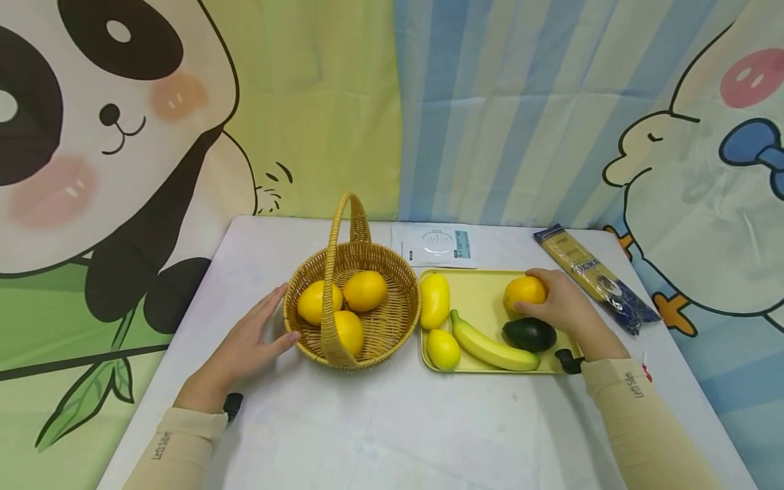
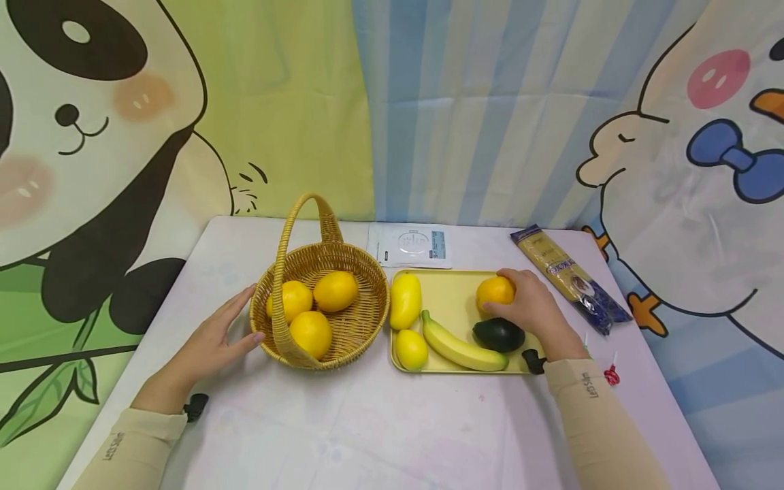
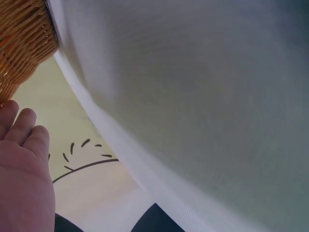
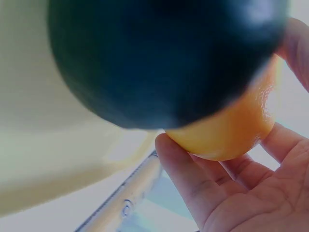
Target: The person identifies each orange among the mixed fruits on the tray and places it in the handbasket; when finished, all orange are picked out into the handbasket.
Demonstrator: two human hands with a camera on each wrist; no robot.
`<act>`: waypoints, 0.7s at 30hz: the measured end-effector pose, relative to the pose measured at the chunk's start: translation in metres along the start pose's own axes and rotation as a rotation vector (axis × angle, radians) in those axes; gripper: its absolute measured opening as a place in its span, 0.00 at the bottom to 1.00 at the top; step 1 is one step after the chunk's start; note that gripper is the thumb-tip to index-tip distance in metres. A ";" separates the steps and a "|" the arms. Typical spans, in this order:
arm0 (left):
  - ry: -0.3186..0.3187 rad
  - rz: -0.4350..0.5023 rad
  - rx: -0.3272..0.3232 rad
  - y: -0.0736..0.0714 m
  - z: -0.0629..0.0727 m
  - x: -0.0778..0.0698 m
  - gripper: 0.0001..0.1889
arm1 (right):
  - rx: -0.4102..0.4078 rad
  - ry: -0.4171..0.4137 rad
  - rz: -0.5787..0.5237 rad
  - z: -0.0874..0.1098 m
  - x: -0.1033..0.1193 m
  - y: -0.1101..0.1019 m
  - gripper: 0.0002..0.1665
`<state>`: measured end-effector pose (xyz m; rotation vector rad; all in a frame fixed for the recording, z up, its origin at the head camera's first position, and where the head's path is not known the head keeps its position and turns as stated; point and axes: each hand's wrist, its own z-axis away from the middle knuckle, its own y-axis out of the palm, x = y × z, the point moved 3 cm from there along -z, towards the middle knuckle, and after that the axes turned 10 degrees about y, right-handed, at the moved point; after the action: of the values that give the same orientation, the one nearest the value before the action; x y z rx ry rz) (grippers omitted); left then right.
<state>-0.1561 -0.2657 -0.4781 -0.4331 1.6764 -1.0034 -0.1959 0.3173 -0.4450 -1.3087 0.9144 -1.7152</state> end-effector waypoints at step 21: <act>0.006 -0.007 -0.003 -0.002 0.001 -0.005 0.53 | -0.082 -0.143 -0.003 0.007 0.046 -0.022 0.47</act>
<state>-0.1541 -0.2636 -0.4741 -0.4392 1.6834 -1.0084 -0.2003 0.2853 -0.4054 -1.4675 0.9077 -1.5782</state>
